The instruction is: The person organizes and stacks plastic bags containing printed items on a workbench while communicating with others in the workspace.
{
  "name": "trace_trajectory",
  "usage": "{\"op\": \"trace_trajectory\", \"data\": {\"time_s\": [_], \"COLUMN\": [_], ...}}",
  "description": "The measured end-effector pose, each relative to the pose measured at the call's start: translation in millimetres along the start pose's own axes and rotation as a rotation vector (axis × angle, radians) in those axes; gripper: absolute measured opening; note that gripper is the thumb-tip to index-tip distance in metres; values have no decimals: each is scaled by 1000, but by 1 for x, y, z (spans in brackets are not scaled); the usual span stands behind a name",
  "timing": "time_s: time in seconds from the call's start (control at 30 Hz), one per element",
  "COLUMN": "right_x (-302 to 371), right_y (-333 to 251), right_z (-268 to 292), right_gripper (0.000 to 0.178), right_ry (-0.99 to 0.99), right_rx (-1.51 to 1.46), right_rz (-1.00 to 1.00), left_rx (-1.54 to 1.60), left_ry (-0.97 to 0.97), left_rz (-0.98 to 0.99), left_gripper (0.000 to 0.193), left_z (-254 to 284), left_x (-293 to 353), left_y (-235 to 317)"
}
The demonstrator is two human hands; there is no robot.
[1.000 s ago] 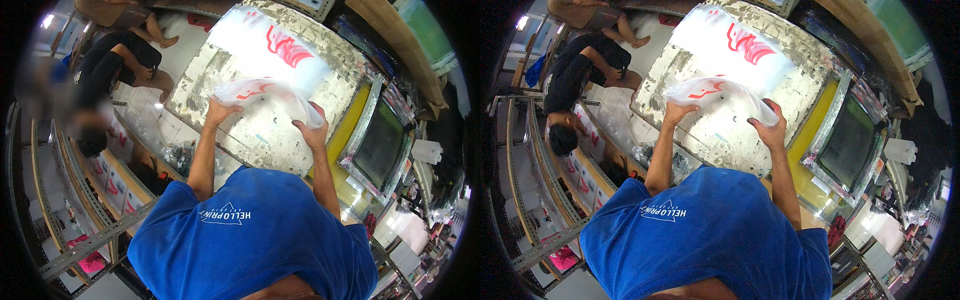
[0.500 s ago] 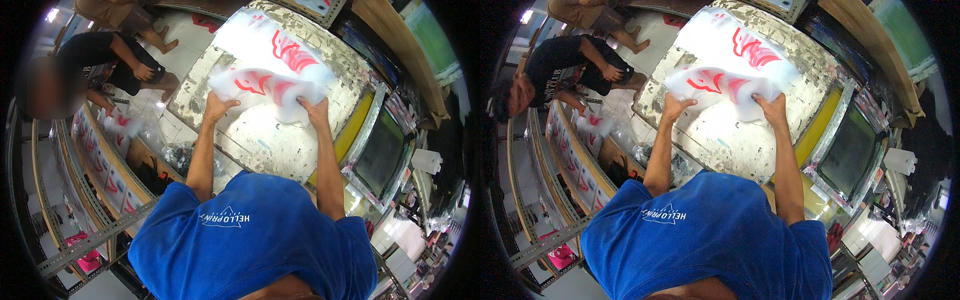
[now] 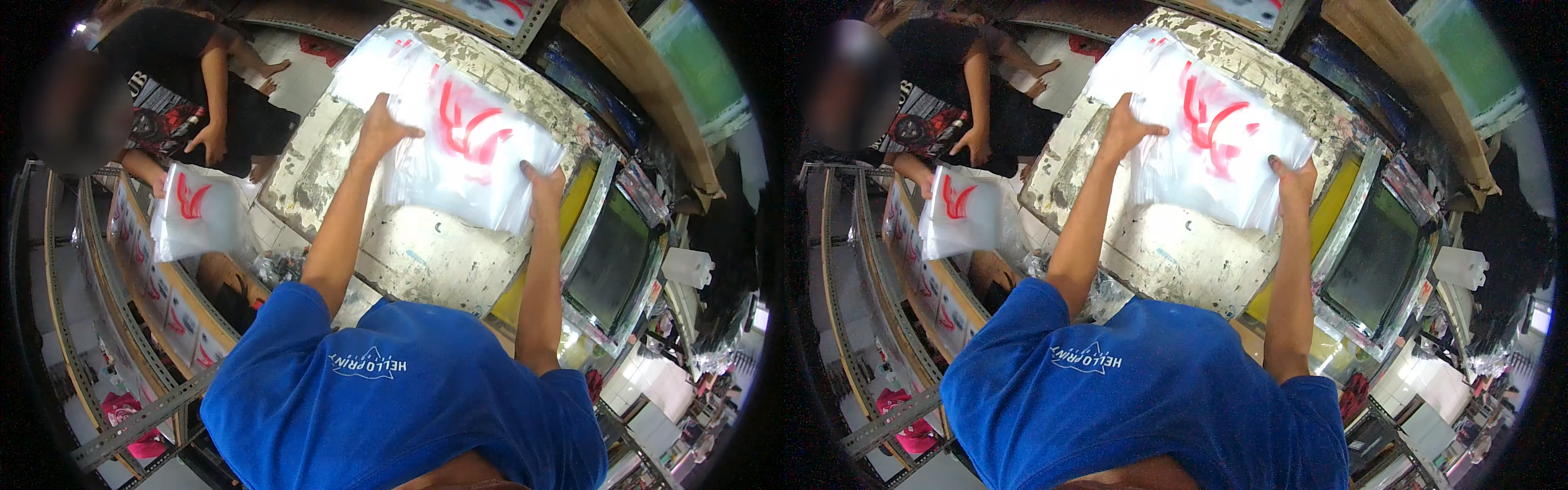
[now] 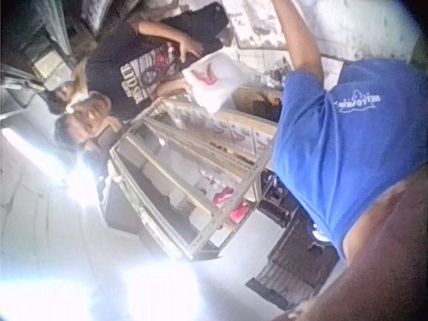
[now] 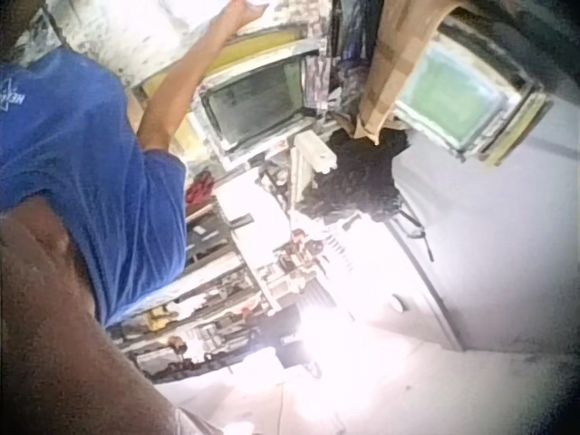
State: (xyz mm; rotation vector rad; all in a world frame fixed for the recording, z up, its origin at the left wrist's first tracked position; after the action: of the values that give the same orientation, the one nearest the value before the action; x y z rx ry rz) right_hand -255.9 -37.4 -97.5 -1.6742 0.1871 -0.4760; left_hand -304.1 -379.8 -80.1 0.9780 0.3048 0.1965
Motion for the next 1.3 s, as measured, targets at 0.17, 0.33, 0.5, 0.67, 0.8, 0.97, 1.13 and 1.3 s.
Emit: {"op": "trace_trajectory", "data": {"time_s": [0.17,0.33,0.5,0.67,0.8,0.97,1.13,1.3], "right_x": [-70,-97,-95,-96,-68,-65,-69,-60], "right_y": [50,81,72,37,6,25,34,26], "right_z": [-7,1,-1,4,-5,-10,-21,-11], "right_gripper": [43,45,55,78,85,64,53,53], "right_ry": [-5,39,24,199,379,276,222,323], "right_rx": [-24,144,108,638,1003,1327,1318,1336], "right_rz": [-110,-47,-73,321,512,620,577,703], "left_rx": [-529,-815,-613,-513,-481,-433,-388,-284], "left_ry": [137,-473,-389,-287,-264,-336,-96,57], "left_rz": [-50,-591,-630,-584,-611,-608,-647,-674], "left_gripper": [124,130,80,50,47,42,43,47], "left_z": [-11,-77,-74,-80,-86,-91,-78,-38], "left_x": [-42,42,49,22,30,34,32,93], "left_y": [50,48,21,-1,4,14,5,52]}}
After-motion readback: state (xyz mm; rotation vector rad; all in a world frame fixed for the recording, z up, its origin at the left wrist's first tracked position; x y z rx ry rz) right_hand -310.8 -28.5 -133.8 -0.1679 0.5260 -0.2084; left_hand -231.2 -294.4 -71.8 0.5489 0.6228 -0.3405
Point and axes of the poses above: each hand's wrist, its own x-axis away from the middle knuckle, its own z-axis out of the back of the hand, y = z × x, the point moved 8 cm from there along -x, towards the middle knuckle, and after that the axes turned 9 degrees about y, right-handed, at the moved point
